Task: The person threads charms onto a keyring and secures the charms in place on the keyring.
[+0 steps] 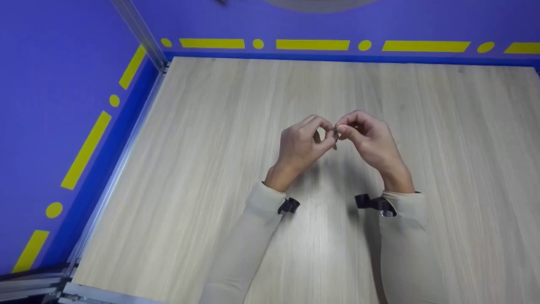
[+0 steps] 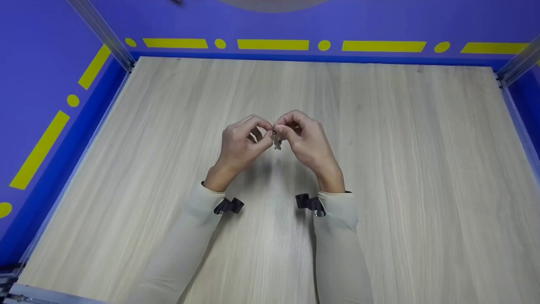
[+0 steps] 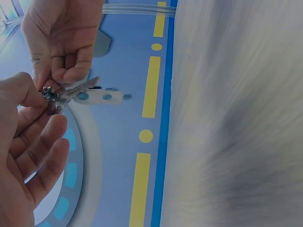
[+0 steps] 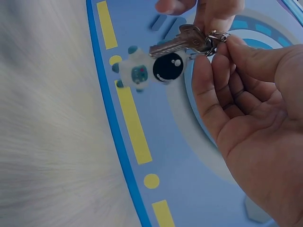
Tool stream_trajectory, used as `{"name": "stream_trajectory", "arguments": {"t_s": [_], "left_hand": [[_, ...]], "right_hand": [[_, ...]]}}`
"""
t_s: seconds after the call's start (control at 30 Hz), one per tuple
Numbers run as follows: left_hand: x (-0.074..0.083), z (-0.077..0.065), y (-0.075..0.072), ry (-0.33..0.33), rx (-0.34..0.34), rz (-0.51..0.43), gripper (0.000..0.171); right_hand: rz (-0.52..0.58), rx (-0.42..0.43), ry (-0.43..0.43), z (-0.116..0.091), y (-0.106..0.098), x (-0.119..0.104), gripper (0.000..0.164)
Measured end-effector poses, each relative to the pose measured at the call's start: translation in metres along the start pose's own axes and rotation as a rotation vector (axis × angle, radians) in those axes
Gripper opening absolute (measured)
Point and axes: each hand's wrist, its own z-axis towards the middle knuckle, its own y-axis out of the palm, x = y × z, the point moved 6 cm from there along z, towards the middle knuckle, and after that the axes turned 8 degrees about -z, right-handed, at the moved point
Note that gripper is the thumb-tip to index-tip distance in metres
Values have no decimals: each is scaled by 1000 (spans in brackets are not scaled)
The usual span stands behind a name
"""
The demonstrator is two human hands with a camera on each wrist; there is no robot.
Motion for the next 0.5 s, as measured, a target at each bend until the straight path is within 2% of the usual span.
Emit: {"name": "stream_trajectory", "arguments": {"t_s": [0.27, 0.5], "left_hand": [[-7, 1, -1, -83, 12, -112, 5], [-8, 1, -1, -79, 17, -177, 5]], "right_hand": [[-6, 15, -10, 1, -1, 1, 3], [-134, 17, -33, -1, 0, -5, 5]]}}
